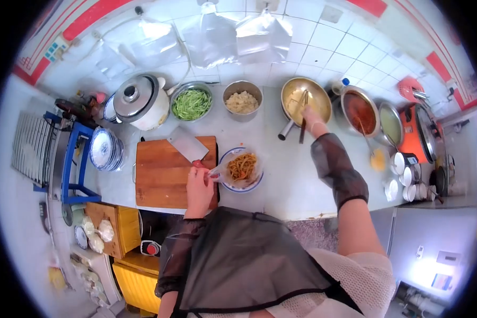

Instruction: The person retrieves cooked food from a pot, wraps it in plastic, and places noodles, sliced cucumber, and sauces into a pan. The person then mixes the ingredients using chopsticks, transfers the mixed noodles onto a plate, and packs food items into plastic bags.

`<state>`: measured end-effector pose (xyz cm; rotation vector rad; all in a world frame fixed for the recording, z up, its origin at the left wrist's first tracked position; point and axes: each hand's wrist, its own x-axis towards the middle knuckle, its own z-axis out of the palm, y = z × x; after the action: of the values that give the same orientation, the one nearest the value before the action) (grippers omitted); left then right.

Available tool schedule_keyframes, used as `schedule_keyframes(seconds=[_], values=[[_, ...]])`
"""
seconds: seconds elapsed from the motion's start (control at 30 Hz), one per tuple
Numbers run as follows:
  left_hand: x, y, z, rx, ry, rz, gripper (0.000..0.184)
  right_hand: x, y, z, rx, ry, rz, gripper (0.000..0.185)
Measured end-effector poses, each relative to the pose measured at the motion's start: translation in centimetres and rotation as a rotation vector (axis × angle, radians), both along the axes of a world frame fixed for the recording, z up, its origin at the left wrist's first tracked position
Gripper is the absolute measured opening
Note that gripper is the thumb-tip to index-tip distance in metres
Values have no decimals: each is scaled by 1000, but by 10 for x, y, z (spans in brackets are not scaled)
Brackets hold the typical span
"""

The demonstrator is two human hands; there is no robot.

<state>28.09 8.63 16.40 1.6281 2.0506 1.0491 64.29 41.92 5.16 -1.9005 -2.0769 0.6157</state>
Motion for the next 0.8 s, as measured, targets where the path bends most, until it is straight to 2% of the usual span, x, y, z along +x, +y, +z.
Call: schedule_keyframes(seconds=[0.03,0.07,0.13,0.2,0.23,0.27,0.3,0.33,0.37,0.4,0.43,0.47,0.5,0.53,0.6,0.67,0.7,0.73,0.77,0.8], values=[[-1,-4,3,-9,1,10,12,8,-3,0,170,-219,256,11],[-3,-6,6,-86,40,35,11,10,-4,-2,163,-217,262,11],[-7,-11,5,-179,79,50,11,-9,-47,60,604,-234,273,16],[-9,-17,-2,-183,-23,56,12,-42,-117,100,520,166,220,17],[-9,-18,-5,-192,-24,59,12,-65,-160,121,102,300,116,33],[-10,-17,-8,-160,-142,14,11,-79,-191,114,68,289,144,40],[-10,-14,-9,-126,-260,-34,10,-94,-208,86,171,319,146,38],[-8,-10,-9,-133,-261,-38,10,-101,-215,70,218,332,145,37],[-3,-5,-8,-48,-407,-94,6,-108,-223,55,266,344,144,35],[1,0,-7,43,-550,-148,3,-114,-220,52,-69,618,35,32],[5,7,-9,45,-546,-149,3,-120,-218,56,-409,885,-75,28],[8,14,-14,8,-891,-117,6,-121,-222,62,-405,891,-73,28],[11,19,-19,-32,-1235,-83,12,-122,-228,84,-290,824,-38,24],[13,23,-22,-30,-1230,-92,12,-123,-232,105,-172,755,-4,20],[20,33,-27,72,-1318,-283,21,-125,-244,138,-78,701,83,18],[25,36,-27,18,-1244,-298,27,-131,-251,150,1,638,166,16],[27,41,-29,-101,-1009,-402,29,-138,-251,152,171,462,280,16],[35,43,-31,-164,-891,-448,30,-144,-251,153,334,282,390,17],[42,45,-34,-220,-770,-498,31,-150,-252,150,332,281,388,17],[55,48,-38,-60,-624,-526,30,-157,-251,145,284,297,461,18]])
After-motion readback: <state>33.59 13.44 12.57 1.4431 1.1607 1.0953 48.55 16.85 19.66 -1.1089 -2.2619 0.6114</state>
